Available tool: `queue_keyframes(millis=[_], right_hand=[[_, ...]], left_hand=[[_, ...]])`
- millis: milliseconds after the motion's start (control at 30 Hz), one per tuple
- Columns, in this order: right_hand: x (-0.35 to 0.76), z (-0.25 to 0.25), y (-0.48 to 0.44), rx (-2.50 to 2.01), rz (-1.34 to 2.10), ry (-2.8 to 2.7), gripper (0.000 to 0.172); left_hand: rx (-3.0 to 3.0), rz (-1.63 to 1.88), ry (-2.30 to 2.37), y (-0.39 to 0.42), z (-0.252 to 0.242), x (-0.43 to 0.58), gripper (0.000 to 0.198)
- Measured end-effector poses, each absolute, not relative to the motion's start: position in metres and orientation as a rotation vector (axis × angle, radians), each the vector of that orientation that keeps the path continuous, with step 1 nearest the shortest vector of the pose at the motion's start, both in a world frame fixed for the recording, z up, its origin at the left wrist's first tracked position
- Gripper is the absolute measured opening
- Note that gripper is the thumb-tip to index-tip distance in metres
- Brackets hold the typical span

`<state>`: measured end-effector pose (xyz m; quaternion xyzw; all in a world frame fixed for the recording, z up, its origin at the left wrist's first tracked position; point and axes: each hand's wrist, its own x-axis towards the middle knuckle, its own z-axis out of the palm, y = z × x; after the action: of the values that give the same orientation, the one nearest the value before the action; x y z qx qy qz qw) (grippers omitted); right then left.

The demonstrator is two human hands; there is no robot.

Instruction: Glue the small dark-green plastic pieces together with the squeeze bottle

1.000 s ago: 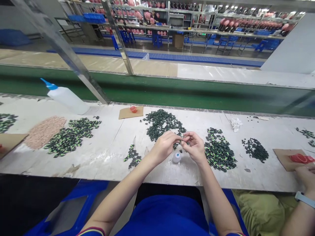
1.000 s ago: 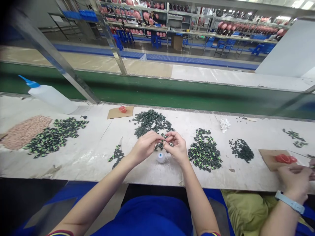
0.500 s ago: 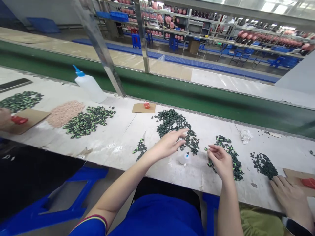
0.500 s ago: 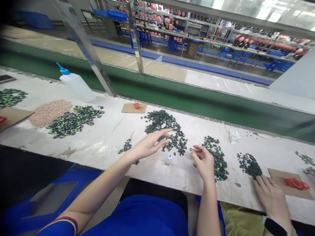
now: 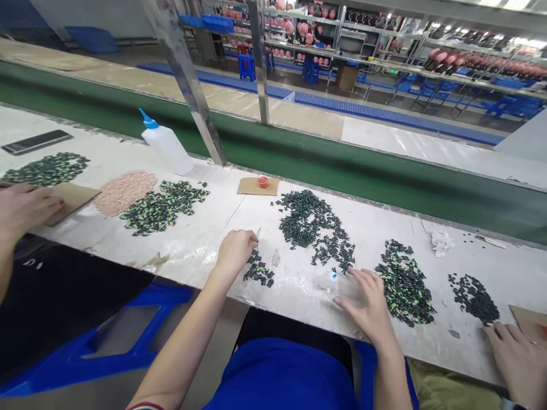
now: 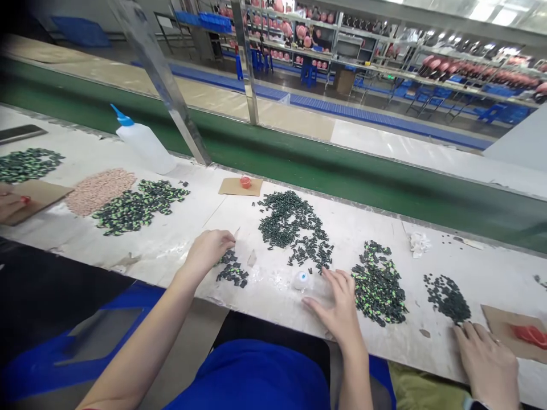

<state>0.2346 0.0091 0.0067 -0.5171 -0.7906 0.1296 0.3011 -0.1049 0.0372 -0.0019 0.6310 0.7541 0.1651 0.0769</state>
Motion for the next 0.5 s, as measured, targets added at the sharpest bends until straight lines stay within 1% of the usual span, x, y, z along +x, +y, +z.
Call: queue_keyframes(millis=[33, 67, 167, 233, 367, 433, 500], right_hand=[[0.228, 0.004, 0.009, -1.360, 0.427, -2.124, 0.054], [0.222, 0.002, 0.009, -1.339, 0.484, -2.132, 0.050], [0.210, -0.002, 0.012, -1.263, 0.584, -2.073, 0.027], [0.206, 0.000, 0.013, -1.239, 0.687, -1.995, 0.021], [0.200, 0.005, 0.011, -1.243, 1.012, -1.713, 0.022], [0.198, 0.005, 0.011, -1.229, 1.087, -1.558, 0.026], [0.197, 0.004, 0.011, -1.210, 1.100, -1.434, 0.029]], left_hand=[[1.912, 0.490, 2.252, 0.038, -0.002, -0.104, 0.014], [1.933, 0.487, 2.245, 0.039, -0.003, -0.103, 0.015], [1.990, 0.476, 2.219, 0.040, -0.001, -0.103, 0.014], [2.026, 0.467, 2.202, 0.038, 0.001, -0.100, 0.013], [2.063, 0.584, 2.052, 0.029, 0.006, -0.077, 0.014], [2.062, 0.695, 1.798, 0.023, 0.005, -0.059, 0.016], [2.033, 0.697, 1.593, 0.017, 0.002, -0.040, 0.014]])
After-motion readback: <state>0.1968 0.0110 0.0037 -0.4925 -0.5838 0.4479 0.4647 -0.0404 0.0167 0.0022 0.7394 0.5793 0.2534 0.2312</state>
